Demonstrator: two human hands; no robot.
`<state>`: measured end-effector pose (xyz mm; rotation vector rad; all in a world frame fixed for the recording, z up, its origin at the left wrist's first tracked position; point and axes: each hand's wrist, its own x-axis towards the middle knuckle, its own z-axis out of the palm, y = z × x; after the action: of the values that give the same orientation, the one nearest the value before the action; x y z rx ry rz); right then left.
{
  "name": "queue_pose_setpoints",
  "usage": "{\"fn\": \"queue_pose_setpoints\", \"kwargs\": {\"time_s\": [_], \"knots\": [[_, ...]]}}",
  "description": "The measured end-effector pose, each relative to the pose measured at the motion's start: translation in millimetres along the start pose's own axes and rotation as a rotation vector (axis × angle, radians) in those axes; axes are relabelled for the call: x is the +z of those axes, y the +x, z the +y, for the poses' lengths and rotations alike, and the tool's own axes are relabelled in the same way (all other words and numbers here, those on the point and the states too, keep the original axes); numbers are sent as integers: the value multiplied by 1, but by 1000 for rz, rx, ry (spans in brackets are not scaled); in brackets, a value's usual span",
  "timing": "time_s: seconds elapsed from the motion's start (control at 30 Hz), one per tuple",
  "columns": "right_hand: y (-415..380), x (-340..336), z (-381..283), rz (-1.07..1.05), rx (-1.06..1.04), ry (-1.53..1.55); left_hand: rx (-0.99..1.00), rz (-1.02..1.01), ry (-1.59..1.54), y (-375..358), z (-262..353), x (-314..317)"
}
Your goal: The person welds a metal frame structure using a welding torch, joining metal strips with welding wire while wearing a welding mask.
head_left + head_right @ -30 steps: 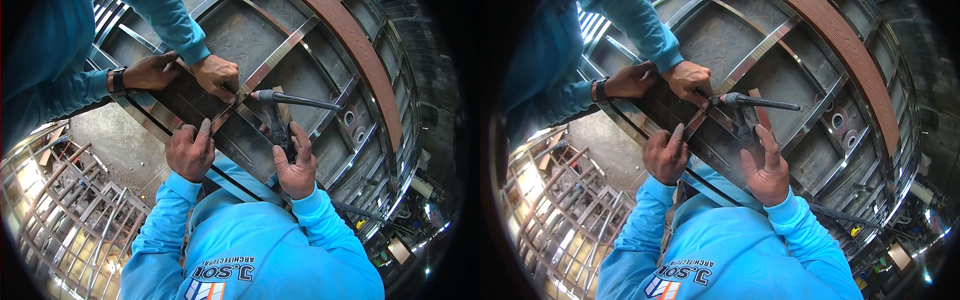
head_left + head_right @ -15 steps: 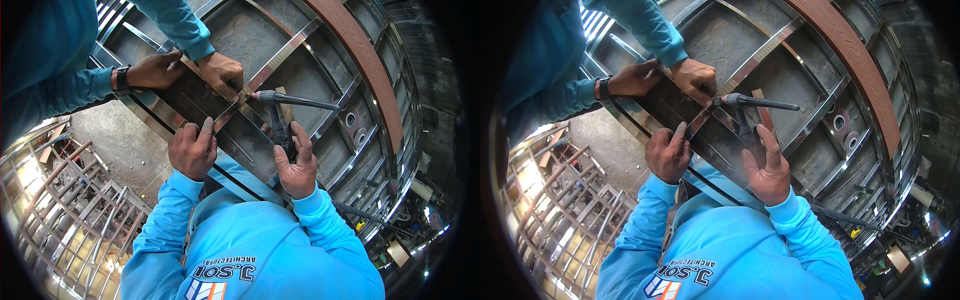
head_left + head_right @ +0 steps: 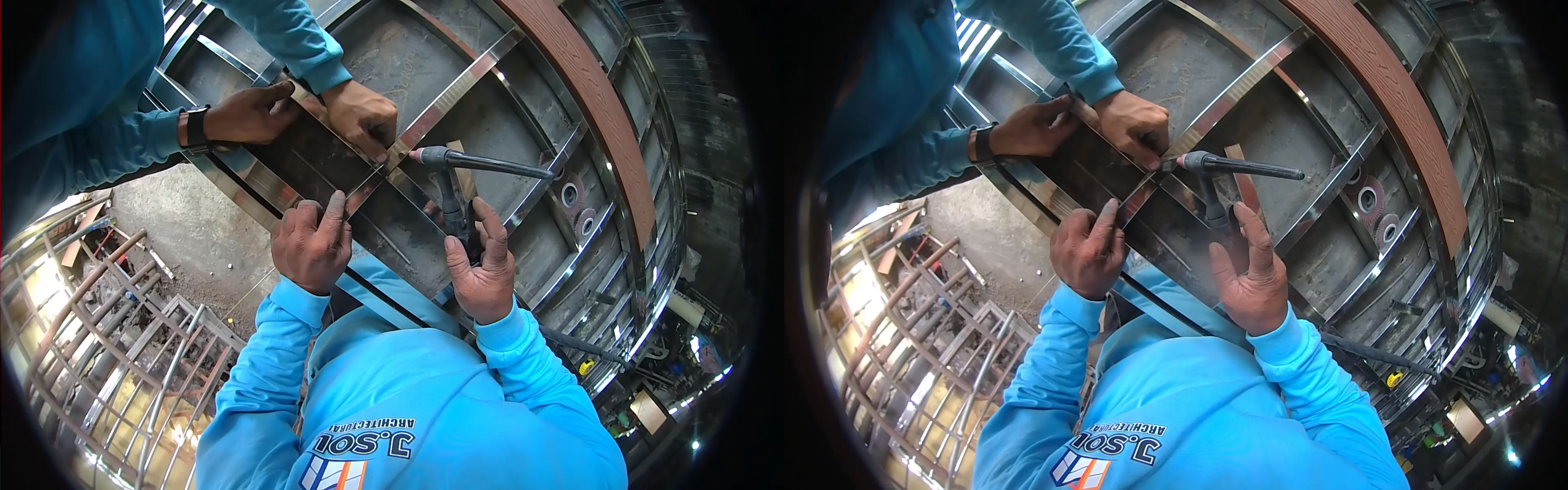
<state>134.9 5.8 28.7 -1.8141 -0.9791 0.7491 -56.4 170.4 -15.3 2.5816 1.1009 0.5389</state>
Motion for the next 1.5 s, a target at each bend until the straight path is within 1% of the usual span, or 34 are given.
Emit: {"fn": "queue_pose_setpoints", "kwargs": {"time_s": [0.4, 0.8, 1.03, 1.13, 1.23, 1.43, 1.5], "knots": [[0, 2, 1, 6, 5, -8, -20, -4, 5, 0, 1, 0], [3, 5, 8, -20, -16, 63, -44, 7, 36, -4, 2, 1], [10, 10, 5, -2, -36, -64, -57, -17, 52, -5, 2, 2], [15, 14, 6, -2, -121, -127, -76, -34, 57, -7, 3, 2], [14, 18, 11, -16, -60, -86, -54, -14, 57, -5, 3, 2], [23, 15, 17, -5, -48, -89, -37, -54, 47, 3, 5, 6], [26, 15, 17, -2, -74, -97, -46, -56, 58, 3, 6, 6]]}}
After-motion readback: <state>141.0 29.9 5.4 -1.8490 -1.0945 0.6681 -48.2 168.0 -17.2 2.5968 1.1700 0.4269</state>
